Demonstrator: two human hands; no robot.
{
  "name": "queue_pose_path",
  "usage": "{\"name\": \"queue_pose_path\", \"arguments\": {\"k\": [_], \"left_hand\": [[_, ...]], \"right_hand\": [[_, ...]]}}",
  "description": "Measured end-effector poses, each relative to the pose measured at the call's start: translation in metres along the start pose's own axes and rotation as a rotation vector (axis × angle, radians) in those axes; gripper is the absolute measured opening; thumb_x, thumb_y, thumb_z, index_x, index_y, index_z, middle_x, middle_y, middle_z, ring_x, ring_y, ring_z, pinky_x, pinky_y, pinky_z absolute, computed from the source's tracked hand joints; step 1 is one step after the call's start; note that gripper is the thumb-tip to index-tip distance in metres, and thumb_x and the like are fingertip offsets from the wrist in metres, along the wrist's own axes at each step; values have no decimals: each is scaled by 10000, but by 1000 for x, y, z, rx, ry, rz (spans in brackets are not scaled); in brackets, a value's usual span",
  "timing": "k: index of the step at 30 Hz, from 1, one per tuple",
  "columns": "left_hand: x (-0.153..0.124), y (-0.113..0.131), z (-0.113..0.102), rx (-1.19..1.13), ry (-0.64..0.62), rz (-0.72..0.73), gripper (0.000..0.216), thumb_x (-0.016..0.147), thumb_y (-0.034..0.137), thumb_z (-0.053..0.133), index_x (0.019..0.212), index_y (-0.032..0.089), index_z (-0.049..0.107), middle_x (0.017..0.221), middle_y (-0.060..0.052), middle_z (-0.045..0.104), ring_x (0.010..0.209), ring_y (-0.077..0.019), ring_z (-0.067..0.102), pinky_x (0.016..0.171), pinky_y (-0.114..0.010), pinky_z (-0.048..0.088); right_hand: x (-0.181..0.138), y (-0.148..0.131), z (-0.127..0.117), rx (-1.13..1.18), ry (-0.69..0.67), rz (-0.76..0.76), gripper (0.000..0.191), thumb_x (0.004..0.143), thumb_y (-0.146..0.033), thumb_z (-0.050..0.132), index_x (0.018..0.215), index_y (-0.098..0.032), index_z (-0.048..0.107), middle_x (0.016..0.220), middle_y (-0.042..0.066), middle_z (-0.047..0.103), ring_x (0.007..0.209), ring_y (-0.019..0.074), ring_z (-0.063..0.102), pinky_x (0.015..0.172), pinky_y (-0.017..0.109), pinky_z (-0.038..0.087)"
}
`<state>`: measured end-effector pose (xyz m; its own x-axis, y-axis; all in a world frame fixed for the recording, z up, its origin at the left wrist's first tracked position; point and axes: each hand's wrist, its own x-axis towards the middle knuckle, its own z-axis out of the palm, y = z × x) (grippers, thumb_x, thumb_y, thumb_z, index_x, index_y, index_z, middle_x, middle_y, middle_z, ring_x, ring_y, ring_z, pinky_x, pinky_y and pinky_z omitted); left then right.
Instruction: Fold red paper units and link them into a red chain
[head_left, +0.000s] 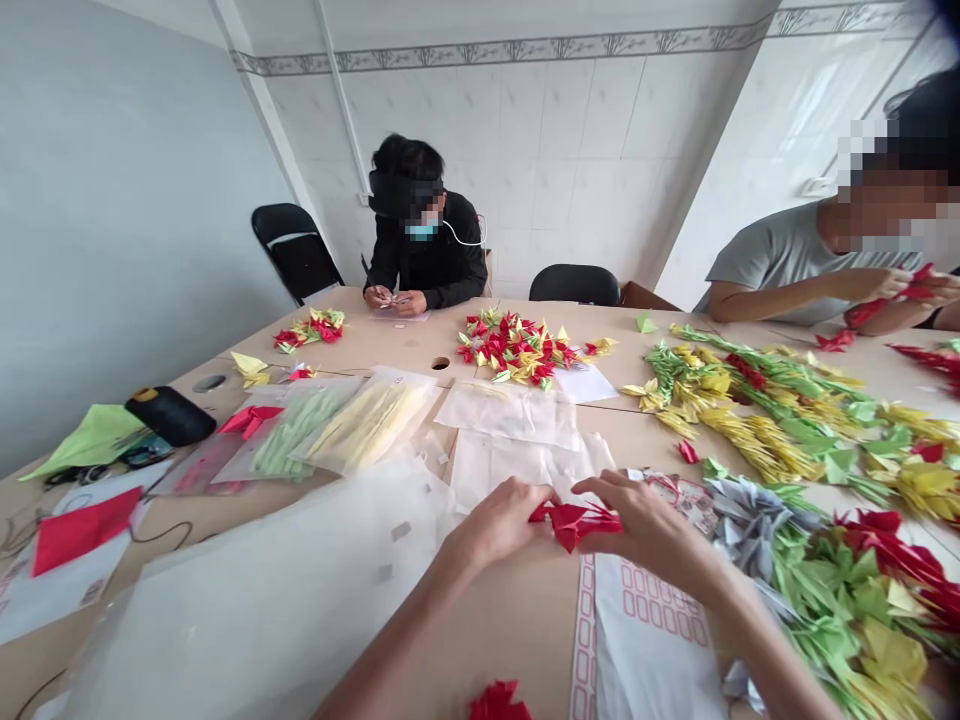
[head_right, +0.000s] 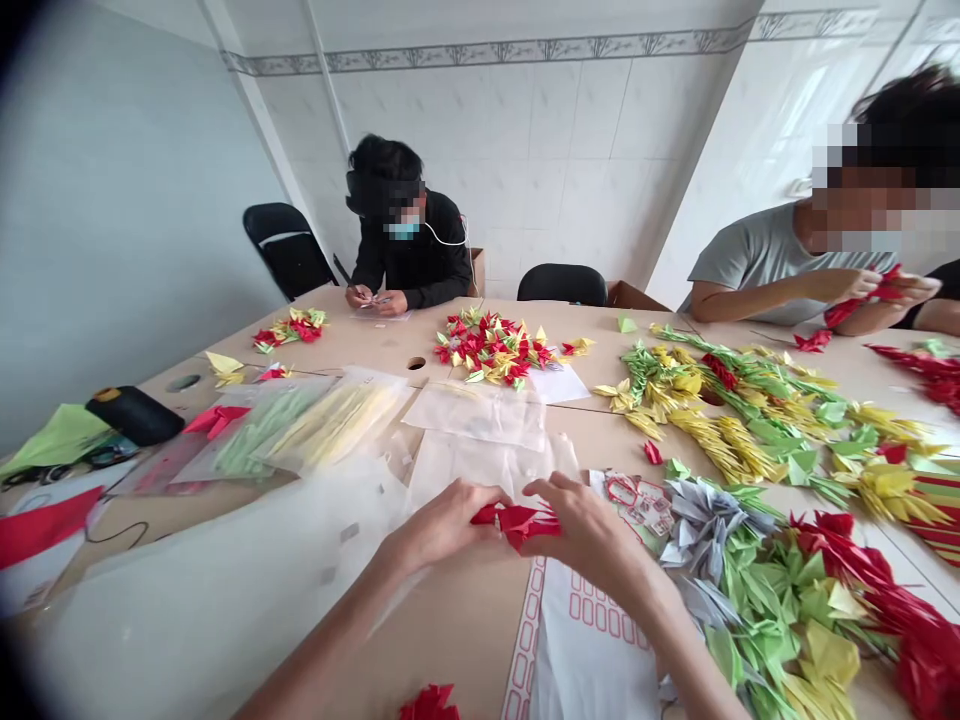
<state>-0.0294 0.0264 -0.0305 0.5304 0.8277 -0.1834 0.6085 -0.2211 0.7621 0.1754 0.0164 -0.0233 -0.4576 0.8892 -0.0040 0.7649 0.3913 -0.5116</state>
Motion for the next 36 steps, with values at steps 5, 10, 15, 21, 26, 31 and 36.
{"name": "queue_pose_path", "arguments": {"k": [5, 10, 15, 21, 26, 31, 36], "left_hand": [[3, 0, 1, 18, 67, 83, 498, 749, 258, 585, 1236, 220, 492, 654, 20, 571, 605, -147, 516, 558, -216, 358], [5, -12, -7, -100, -59, 78, 789, 610, 246, 732, 1328, 238, 405, 800, 10, 610, 641, -138, 537, 590, -222, 401], [8, -22, -13, -293, -144, 77, 706, 652, 281, 719, 1304, 231, 454, 839, -15, 660, 731, -164, 589, 687, -257, 431], [4, -13, -15, -379, -160, 20, 586, 777, 388, 610, 1320, 231, 455, 783, -20, 675, 660, -153, 560, 634, -252, 406], [1, -10, -19, -408, -154, 21, 534, 854, 464, 492, 1318, 202, 458, 763, -35, 647, 665, -152, 551, 668, -269, 404], [4, -12, -24, -453, -170, -7, 677, 689, 428, 712, 1288, 210, 481, 863, -42, 658, 753, -172, 579, 709, -278, 416], [4, -8, -25, -346, 21, -42, 450, 625, 306, 764, 1046, 209, 638, 883, -24, 682, 829, -197, 612, 747, -283, 434]], "right_hand": [[15, 2, 20, 97, 58, 84, 139, 783, -270, 565, 824, -209, 682, 783, 25, 624, 672, 159, 574, 611, 252, 393], [16, 19, 11, 83, 62, 77, 131, 762, -268, 567, 719, -194, 666, 643, 0, 574, 581, 134, 490, 561, 243, 346], [11, 21, -3, 46, 10, 53, 105, 749, -251, 568, 734, -199, 658, 633, -7, 545, 593, 133, 487, 571, 245, 348], [13, 11, 9, 255, -52, 43, 397, 694, -365, 687, 1070, -251, 631, 871, 19, 613, 738, 163, 561, 666, 256, 412], [22, 9, 30, 527, -59, 93, 148, 767, -305, 610, 737, -178, 681, 806, 30, 600, 680, 139, 563, 614, 233, 411], [23, 17, 25, 489, 42, 113, 135, 751, -284, 627, 700, -160, 649, 692, 1, 562, 606, 110, 492, 545, 218, 340], [20, 14, 14, 394, 131, 108, 120, 748, -277, 636, 695, -172, 660, 665, -13, 542, 601, 107, 476, 566, 226, 325]]}}
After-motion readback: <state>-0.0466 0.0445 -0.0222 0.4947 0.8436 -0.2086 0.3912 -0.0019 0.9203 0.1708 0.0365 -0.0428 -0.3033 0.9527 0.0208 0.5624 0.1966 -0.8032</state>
